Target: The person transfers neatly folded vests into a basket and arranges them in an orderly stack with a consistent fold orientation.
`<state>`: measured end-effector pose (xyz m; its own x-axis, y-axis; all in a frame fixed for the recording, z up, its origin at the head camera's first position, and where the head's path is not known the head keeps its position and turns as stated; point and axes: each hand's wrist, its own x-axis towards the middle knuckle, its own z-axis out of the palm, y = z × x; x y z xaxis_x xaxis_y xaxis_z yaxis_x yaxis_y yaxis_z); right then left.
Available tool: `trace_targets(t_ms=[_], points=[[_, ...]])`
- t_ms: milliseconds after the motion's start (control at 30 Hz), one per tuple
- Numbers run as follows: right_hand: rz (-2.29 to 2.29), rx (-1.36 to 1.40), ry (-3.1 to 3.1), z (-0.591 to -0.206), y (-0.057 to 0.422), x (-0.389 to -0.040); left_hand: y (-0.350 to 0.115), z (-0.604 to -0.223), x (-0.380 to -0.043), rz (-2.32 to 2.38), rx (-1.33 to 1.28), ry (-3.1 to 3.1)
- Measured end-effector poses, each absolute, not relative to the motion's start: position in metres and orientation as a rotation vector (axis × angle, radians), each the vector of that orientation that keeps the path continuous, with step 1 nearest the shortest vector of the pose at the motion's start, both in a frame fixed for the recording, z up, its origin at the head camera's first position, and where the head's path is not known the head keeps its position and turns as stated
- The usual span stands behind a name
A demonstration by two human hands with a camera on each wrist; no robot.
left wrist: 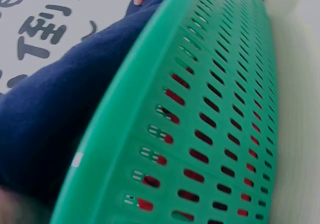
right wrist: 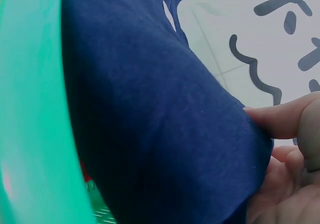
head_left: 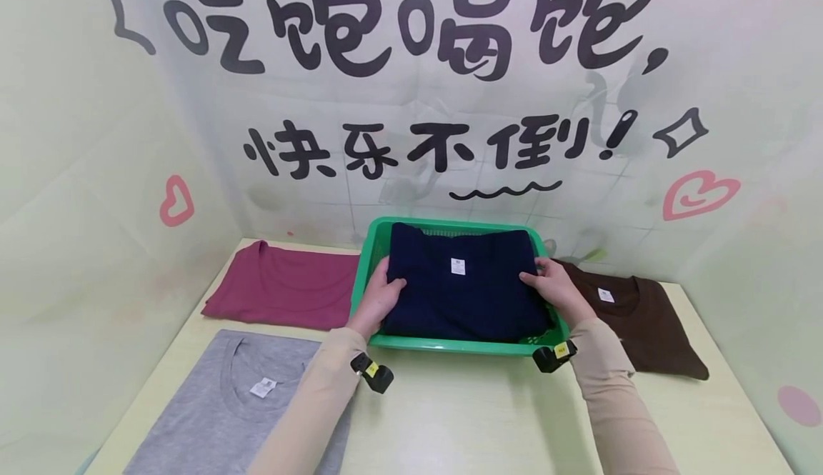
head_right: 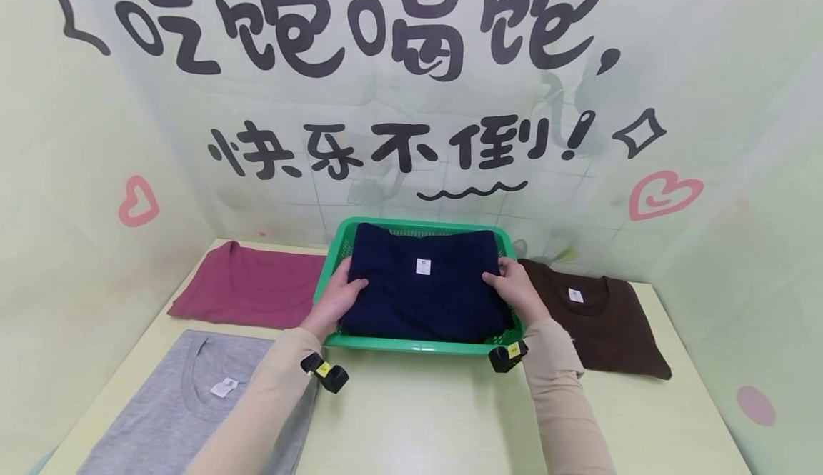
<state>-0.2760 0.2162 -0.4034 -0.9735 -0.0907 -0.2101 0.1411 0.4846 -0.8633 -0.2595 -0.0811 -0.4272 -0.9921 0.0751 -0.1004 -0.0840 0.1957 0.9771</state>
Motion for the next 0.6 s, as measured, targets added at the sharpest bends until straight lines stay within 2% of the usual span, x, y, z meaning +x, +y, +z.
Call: trace_targets(t_ms=[600], points=[[-1.32,0.075,2.445,-0.405,0.209,-0.293,-0.076,-0.418,-0.279,1.788,-0.144,2.354]])
